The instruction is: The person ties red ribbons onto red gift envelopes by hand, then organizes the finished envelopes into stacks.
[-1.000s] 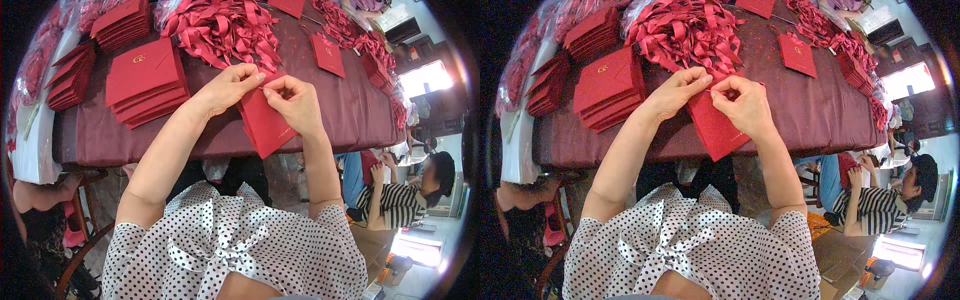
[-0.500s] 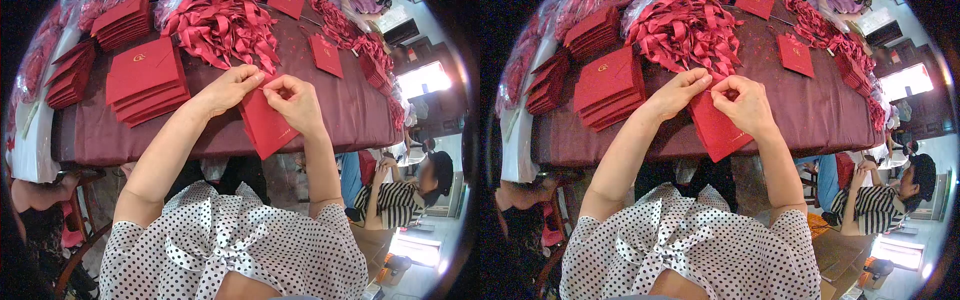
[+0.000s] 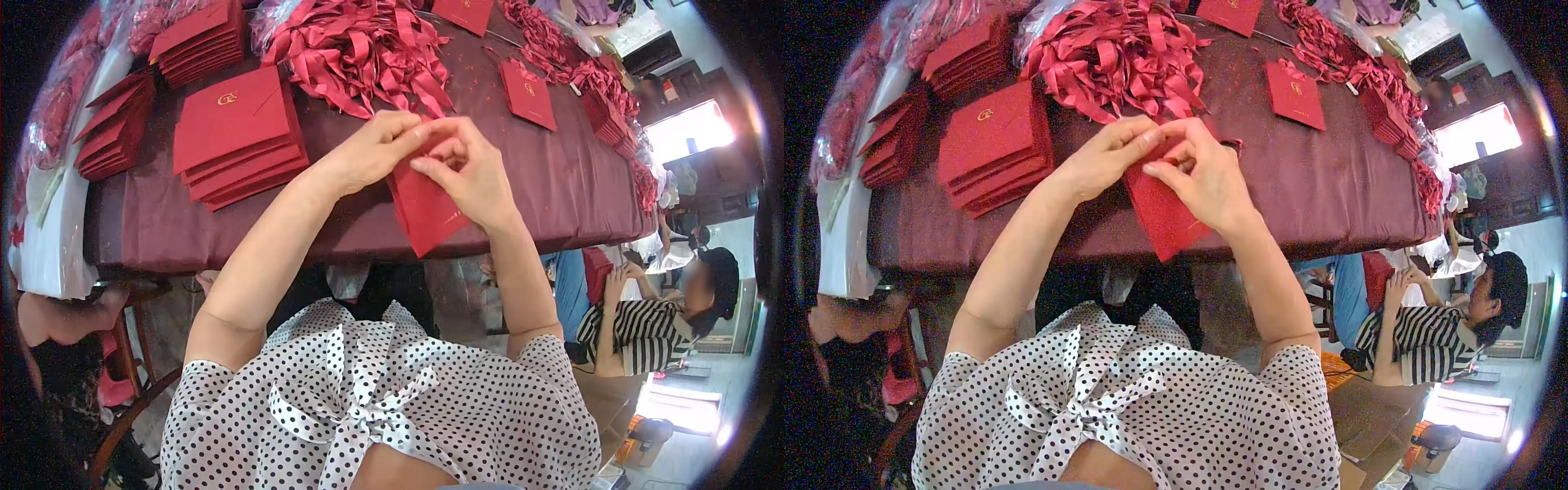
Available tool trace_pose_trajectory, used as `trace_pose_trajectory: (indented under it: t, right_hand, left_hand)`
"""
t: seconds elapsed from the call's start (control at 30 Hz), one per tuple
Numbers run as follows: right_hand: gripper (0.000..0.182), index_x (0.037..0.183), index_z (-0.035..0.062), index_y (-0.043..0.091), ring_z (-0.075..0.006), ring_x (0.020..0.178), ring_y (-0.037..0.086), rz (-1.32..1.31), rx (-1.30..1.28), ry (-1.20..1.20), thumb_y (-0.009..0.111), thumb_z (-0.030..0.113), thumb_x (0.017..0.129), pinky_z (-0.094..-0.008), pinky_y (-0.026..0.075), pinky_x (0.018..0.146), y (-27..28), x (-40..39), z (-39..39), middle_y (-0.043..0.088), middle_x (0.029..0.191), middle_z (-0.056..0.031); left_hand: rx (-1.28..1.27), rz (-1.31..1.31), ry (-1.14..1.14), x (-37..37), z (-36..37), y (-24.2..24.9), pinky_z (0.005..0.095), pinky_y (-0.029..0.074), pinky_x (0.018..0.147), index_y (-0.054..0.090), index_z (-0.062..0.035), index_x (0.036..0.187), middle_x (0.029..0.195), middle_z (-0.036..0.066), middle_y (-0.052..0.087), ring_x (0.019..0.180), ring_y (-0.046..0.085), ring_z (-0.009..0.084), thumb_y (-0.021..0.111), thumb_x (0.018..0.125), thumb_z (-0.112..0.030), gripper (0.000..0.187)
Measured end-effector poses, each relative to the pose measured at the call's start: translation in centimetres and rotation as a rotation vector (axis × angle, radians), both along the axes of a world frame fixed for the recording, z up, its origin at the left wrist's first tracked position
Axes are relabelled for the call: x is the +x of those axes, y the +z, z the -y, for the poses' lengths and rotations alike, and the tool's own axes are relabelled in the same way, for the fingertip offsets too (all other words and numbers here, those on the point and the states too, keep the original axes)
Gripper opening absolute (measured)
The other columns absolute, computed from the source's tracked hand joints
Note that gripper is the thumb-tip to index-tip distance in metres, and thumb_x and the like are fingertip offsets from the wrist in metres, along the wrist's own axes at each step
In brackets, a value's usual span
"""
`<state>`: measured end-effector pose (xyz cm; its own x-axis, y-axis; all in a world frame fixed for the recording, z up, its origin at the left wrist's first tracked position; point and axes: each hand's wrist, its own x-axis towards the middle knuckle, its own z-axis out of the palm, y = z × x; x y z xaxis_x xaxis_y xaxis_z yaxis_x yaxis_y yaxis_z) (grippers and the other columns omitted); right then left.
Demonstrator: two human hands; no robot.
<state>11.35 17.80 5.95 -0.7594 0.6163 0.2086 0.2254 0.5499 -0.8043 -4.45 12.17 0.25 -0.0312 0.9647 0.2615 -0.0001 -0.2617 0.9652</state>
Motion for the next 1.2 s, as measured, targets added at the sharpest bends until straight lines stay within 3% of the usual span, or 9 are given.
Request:
trace_pose_trajectory:
  t: [0.2,0.4,0.5,0.57,0.6,0.83,1.03,1.13,1.2]
  right_hand:
    - [0.029,0.095,0.0018,0.056,-0.02,0.066,0.062,0.046,0.279,0.051,0.072,0.013,0.074,-0.0294,0.049,0.059,0.4,2.6,1.2,0.062,0.076,-0.0118]
    - [0.029,0.094,0.0023,0.055,-0.0226,0.066,0.06,0.044,0.392,0.102,0.072,0.011,0.072,-0.0304,0.049,0.059,0.6,3.3,2.4,0.059,0.076,-0.0111]
    - [0.029,0.093,0.0024,0.056,-0.0233,0.069,0.06,0.105,0.324,0.118,0.072,0.011,0.071,-0.0311,0.049,0.061,1.3,3.3,2.4,0.058,0.078,-0.0113]
    - [0.029,0.092,0.0023,0.057,-0.0238,0.073,0.059,0.109,0.468,0.169,0.073,0.013,0.07,-0.033,0.048,0.063,2.3,3.5,2.2,0.058,0.078,-0.011]
    - [0.025,0.088,0.004,0.06,-0.0243,0.075,0.056,0.124,0.62,0.176,0.073,0.016,0.071,-0.0347,0.047,0.063,2.9,3.6,2.1,0.056,0.082,-0.0109]
    - [0.011,0.08,0.0062,0.06,-0.0253,0.072,0.056,0.164,0.583,0.055,0.068,0.013,0.075,-0.036,0.046,0.062,4.6,2.7,3.0,0.05,0.089,-0.0105]
    - [0.006,0.079,0.0016,0.056,-0.0293,0.076,0.056,0.28,0.553,0.352,0.059,0.003,0.075,-0.0362,0.046,0.067,5.6,3.7,1.9,0.055,0.08,-0.0102]
    - [0.007,0.079,0.0001,0.056,-0.029,0.079,0.057,0.25,0.497,0.313,0.059,0.002,0.072,-0.0347,0.046,0.071,6.4,5.2,2.0,0.056,0.08,-0.0111]
    - [0.009,0.077,-0.0031,0.058,-0.0249,0.078,0.058,0.208,0.507,0.262,0.062,-0.005,0.069,-0.0307,0.047,0.07,6.5,5.7,2.1,0.059,0.08,-0.0115]
  left_hand:
    - [-0.154,0.076,-0.213,-0.4,0.9,1.0,0.0232,0.039,0.074,0.059,-0.0026,0.084,0.082,-0.002,0.053,0.08,0.046,0.0089,0.052,0.092,-0.023,0.022]
    - [0.063,-0.445,-0.406,-1.1,1.0,1.6,0.0333,0.031,0.09,0.06,-0.0033,0.08,0.079,0.003,0.053,0.085,0.048,0.0171,0.062,0.078,-0.014,0.011]
    - [0.163,-0.485,-0.315,-0.6,1.3,1.7,0.0359,0.028,0.092,0.058,-0.0052,0.075,0.085,0.004,0.05,0.091,0.044,0.021,0.064,0.074,-0.014,0.01]
    - [0.282,-0.595,-0.209,-0.6,1.6,2.4,0.0355,0.028,0.093,0.058,-0.0075,0.075,0.099,0.005,0.047,0.101,0.04,0.0244,0.064,0.073,-0.012,0.008]
    - [0.339,-0.585,-0.145,-0.8,1.9,2.9,0.0355,0.029,0.093,0.058,-0.0074,0.076,0.102,0.006,0.047,0.103,0.04,0.0246,0.065,0.073,-0.011,0.008]
    - [0.409,-0.517,-0.126,-0.7,2.0,2.8,0.0348,0.03,0.089,0.059,-0.0079,0.078,0.102,0.007,0.044,0.101,0.039,0.0242,0.063,0.076,-0.013,0.007]
    - [0.477,-0.454,-0.164,-1.5,1.9,3.0,0.0314,0.032,0.087,0.057,-0.0071,0.078,0.097,0.005,0.041,0.097,0.041,0.0188,0.06,0.081,-0.016,0.01]
    - [0.35,-0.08,-0.117,-3.6,1.6,2.7,0.0258,0.035,0.083,0.053,-0.0048,0.078,0.09,0.001,0.046,0.091,0.044,0.0129,0.058,0.086,-0.017,0.015]
    - [0.025,-0.04,-0.207,-3.2,1.0,1.8,0.0232,0.036,0.081,0.052,-0.0055,0.081,0.086,-0.003,0.048,0.087,0.044,0.008,0.054,0.09,-0.019,0.016]
